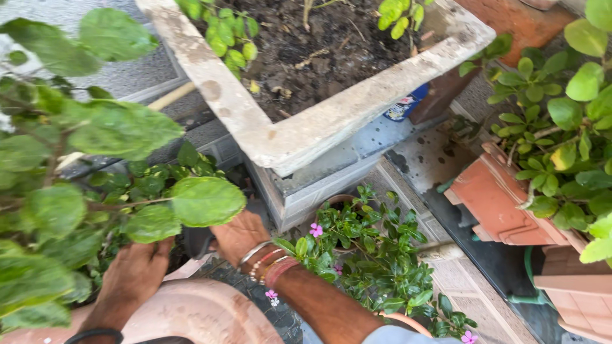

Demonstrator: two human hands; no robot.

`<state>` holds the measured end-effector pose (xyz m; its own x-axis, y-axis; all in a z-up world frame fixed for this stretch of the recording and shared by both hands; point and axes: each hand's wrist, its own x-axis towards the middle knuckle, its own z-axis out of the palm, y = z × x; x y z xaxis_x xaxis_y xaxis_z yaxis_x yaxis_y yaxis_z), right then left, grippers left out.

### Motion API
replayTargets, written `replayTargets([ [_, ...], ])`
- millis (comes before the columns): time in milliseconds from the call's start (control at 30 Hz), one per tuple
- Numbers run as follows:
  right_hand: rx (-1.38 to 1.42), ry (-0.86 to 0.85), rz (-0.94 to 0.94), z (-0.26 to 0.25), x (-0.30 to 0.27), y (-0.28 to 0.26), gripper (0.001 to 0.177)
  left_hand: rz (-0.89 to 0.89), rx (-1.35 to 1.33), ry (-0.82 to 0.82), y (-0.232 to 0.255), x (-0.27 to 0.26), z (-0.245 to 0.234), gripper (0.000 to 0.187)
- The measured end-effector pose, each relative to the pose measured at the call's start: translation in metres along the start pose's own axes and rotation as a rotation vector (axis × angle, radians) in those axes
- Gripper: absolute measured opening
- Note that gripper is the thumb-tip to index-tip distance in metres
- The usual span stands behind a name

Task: The person waters several potted plants on a balcony using a gray plastic mug. They repeatedly fill the mug from a red bucket and pour water into the soil of various plants, including a Dracaena, a rose bush, and a rectangular planter.

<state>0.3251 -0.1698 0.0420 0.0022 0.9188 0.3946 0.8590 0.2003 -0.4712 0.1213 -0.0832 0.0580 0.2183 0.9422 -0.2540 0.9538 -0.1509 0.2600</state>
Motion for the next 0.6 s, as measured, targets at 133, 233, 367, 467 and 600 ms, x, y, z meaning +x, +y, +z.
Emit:
replayTargets([
  [133, 0.156, -0.001, 0.107, -0.004, -0.001, -0.001, 0.063, -0.068, -0.094, 0.04, -0.007, 0.012, 0.011, 0.06],
  [233, 0.19, -0.027, 0.136, -0.01, 0.0, -0.006, 0.06, -0.07, -0.148, 0.096, -0.025, 0.029, 0.02, 0.059],
  [367, 0.103, -0.241, 0.19, -0.002, 0.003, -0.01, 0.053, -0.137, -0.18, 0.053, -0.032, 0.034, 0.021, 0.056],
  [467, 0.056, -0.282, 0.152, 0.011, 0.002, -0.008, 0.05, -0.101, -0.194, 0.107, -0.034, 0.029, 0.023, 0.054],
  [600, -0.019, -0.098, -0.027, 0.046, 0.011, -0.01, 0.054, -0.058, -0.199, 0.157, -0.044, 0.033, 0.024, 0.048],
])
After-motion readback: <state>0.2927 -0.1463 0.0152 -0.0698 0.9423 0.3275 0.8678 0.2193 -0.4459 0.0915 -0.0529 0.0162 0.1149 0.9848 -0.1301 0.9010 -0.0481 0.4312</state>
